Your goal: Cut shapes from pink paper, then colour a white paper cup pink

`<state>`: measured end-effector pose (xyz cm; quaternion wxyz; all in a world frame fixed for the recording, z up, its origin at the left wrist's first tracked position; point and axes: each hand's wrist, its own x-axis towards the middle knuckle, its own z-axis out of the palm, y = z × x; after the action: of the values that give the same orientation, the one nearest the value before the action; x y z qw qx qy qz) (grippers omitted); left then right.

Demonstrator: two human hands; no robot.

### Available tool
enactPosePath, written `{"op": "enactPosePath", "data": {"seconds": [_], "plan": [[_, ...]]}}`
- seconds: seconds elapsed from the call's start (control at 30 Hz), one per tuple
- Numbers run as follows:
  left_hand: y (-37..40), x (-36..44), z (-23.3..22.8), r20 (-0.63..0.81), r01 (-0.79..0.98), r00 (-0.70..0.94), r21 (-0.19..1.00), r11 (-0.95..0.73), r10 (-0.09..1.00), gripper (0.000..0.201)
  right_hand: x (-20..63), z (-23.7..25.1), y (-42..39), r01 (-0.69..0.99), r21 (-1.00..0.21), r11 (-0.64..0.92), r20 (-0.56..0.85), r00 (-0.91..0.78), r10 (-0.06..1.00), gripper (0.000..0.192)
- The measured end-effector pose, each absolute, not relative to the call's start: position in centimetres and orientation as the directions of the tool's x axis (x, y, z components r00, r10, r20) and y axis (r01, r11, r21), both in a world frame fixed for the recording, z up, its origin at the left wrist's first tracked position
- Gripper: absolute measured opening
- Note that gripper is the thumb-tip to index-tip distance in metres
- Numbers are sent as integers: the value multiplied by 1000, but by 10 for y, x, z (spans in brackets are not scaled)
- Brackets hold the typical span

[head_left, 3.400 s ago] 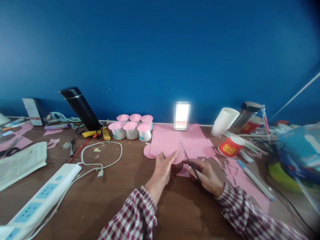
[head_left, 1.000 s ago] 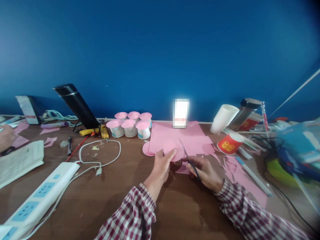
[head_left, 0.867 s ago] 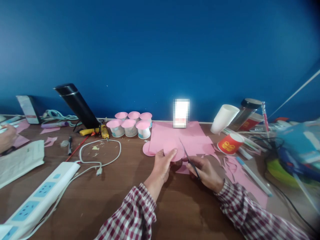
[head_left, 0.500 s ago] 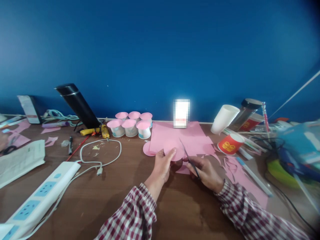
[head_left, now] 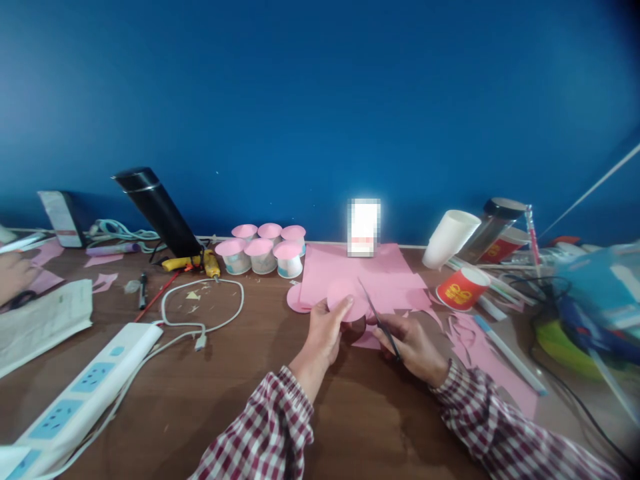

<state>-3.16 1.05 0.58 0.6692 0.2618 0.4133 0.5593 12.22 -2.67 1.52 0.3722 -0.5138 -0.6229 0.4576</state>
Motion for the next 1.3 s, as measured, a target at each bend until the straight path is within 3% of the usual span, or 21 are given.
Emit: {"op": "enactPosePath", "data": {"seconds": [0.9, 1.3], "plan": [[10, -32, 8, -278, -507, 85, 814, 281, 957, 35, 124, 9, -27, 225, -974, 40, -9, -209, 978, 35], [10, -33, 5, -202, -565, 133, 789, 242, 970, 37, 122, 11, -26, 240, -971, 14, -32, -189, 981, 40]]}}
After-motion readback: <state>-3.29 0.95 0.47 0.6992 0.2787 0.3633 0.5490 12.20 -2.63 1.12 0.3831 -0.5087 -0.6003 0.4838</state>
